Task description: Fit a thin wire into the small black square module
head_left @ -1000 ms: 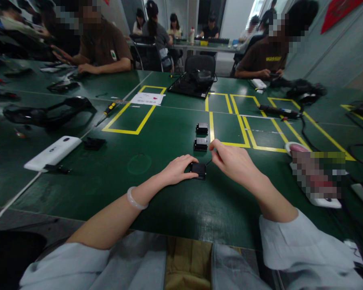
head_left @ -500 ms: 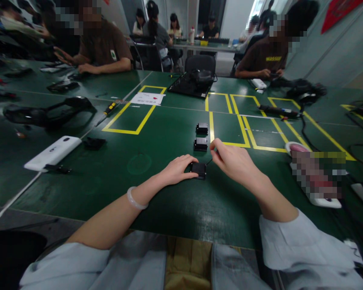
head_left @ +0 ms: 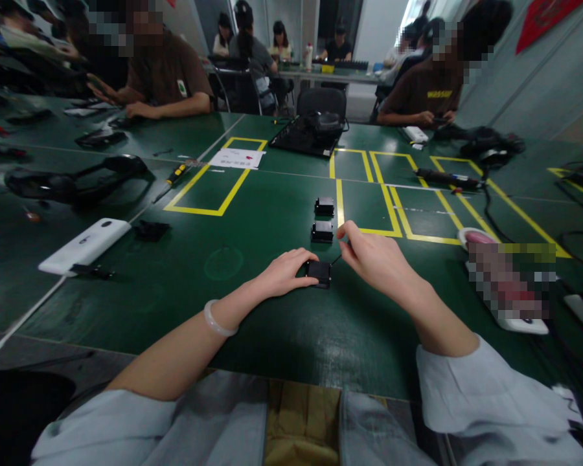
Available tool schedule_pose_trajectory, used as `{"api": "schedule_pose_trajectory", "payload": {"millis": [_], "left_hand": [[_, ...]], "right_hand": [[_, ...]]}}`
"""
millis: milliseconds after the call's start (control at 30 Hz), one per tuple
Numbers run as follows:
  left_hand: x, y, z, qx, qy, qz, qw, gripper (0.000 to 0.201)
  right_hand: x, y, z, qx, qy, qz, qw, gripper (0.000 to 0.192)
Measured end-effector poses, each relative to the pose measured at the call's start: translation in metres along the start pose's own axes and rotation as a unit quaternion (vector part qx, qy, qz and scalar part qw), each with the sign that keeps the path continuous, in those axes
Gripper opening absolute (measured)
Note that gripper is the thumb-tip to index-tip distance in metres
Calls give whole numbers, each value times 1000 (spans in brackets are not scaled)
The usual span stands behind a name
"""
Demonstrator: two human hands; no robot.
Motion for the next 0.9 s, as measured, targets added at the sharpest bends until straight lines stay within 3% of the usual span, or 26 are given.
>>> {"api": "schedule_pose_trajectory", "payload": {"millis": [300, 533, 900], "left_hand": [[1, -1, 0, 4, 3, -2, 1000, 39], [0, -2, 0, 1, 6, 7, 1000, 39], [0, -1, 0, 2, 3, 0, 1000, 39]], "right_hand": [[5, -4, 2, 10, 15, -57, 998, 32], [2, -1, 0, 4, 0, 8, 1000, 24], [4, -2, 1, 4, 16, -20, 1000, 27]]}}
Point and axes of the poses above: each hand's wrist, its own z-axis towards the middle knuckle, its own x-axis out of the palm, y = z × x, the point moved 9 cm from there along z, towards the middle knuckle, and after that the axes turned 8 degrees about -y, right-handed, at the moved point
